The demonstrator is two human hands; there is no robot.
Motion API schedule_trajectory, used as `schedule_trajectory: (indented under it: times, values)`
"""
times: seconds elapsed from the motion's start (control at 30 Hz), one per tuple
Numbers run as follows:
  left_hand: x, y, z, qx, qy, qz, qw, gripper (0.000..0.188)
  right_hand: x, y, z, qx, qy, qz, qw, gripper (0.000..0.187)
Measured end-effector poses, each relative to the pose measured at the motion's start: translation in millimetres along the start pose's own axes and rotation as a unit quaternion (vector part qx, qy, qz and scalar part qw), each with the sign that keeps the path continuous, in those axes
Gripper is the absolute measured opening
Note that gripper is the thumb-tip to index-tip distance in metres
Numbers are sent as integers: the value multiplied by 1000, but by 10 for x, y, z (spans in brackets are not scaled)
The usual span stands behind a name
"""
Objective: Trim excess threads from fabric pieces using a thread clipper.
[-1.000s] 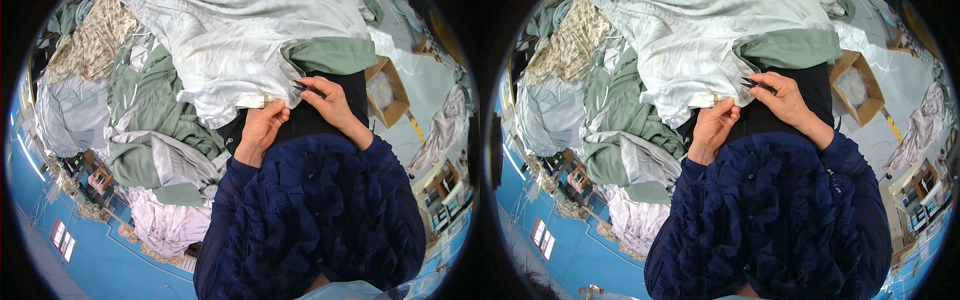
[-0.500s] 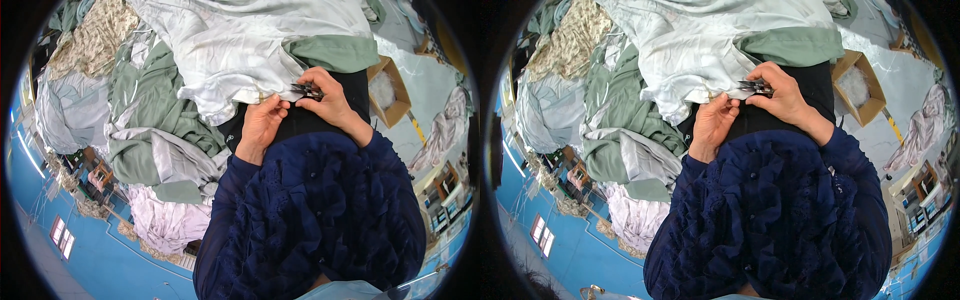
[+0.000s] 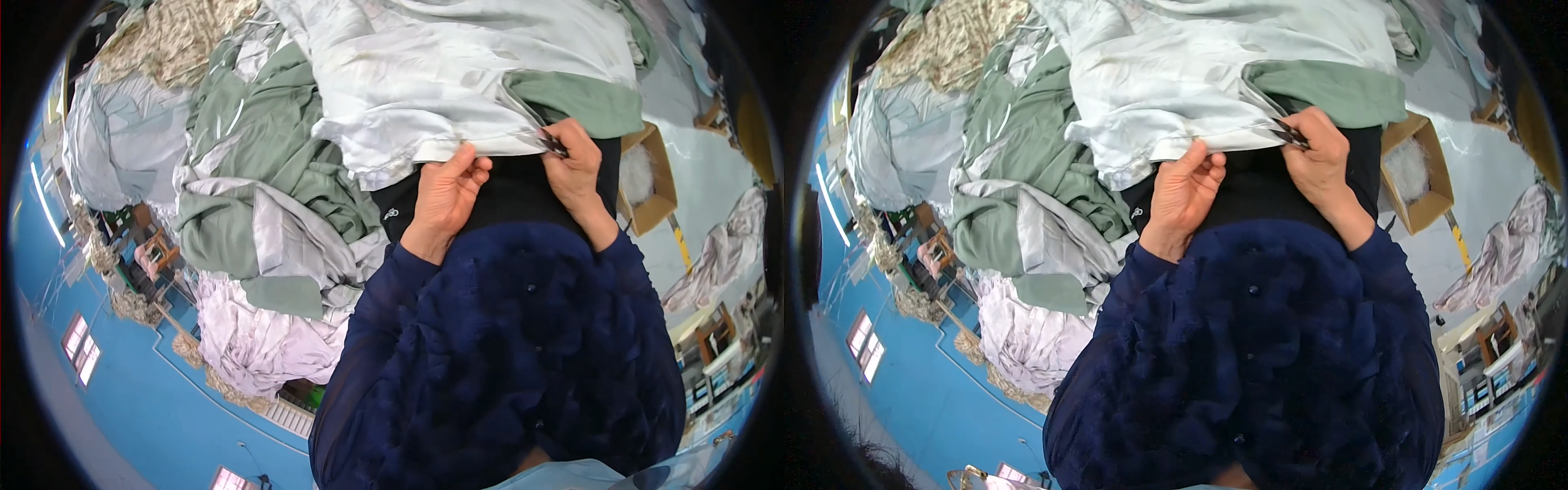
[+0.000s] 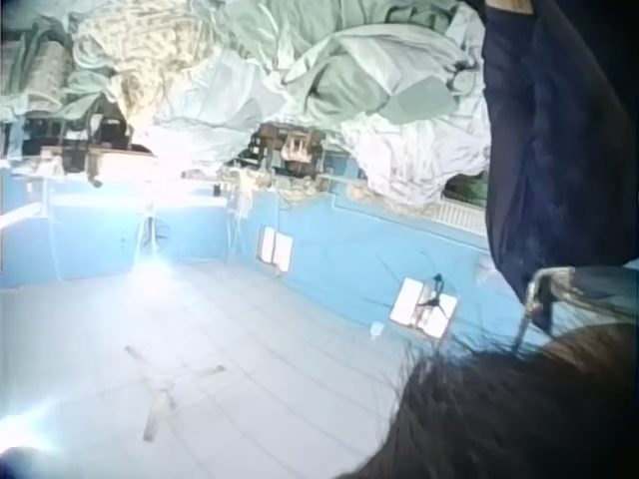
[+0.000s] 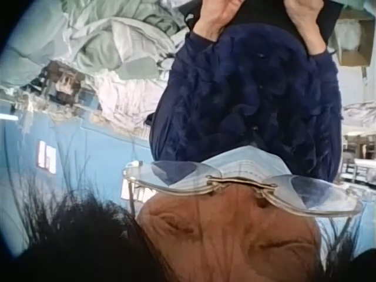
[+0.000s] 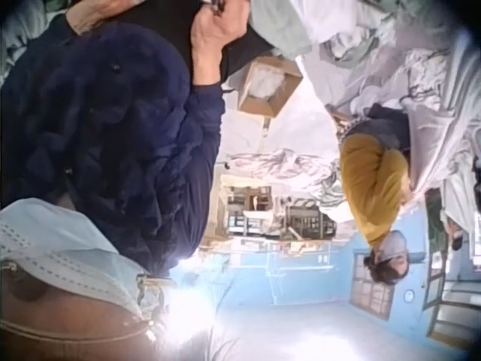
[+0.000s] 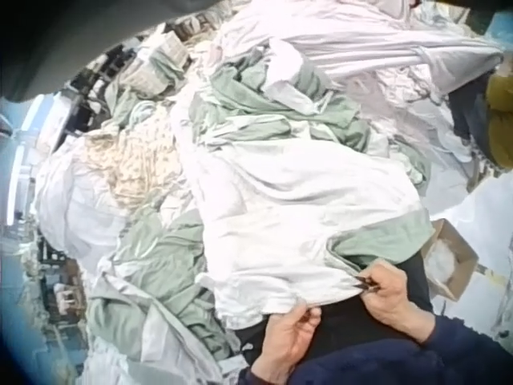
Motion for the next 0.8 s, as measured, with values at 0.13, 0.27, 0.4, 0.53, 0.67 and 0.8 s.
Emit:
schedule_trajectory:
  times: [0.13, 0.27, 0.4, 0.53, 0.67, 0.8]
  values:
    - [12, 151, -26, -3, 13, -36, 999, 11, 32, 45, -23, -4, -7, -2, 1000, 23]
    - [22, 187, -25, 21, 10, -39, 999, 13, 55, 57, -141, 1, -56, -13, 998, 22]
    - [101, 51, -142, -84, -39, -40, 995, 15, 48, 68, -245, -80, -144, -34, 986, 22]
    - [187, -41, -241, -168, -74, -30, 983, 14, -71, -10, 183, -80, -104, 90, 987, 21]
    - [163, -124, -221, -194, -86, -9, 977, 12, -235, -292, 572, -96, 64, 157, 981, 27]
    - [204, -218, -206, -261, -94, 27, 960, 14, -257, -429, 555, -103, 77, 163, 978, 28]
Point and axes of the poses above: each hand's wrist, its own x-axis away from the middle knuckle, its own y-axis out of the back of the hand, z = x × y, the point moved 8 cm from there along -x, towards the middle knuckle, and after that the axes turned 10 degrees about z, right-handed, at the moved point
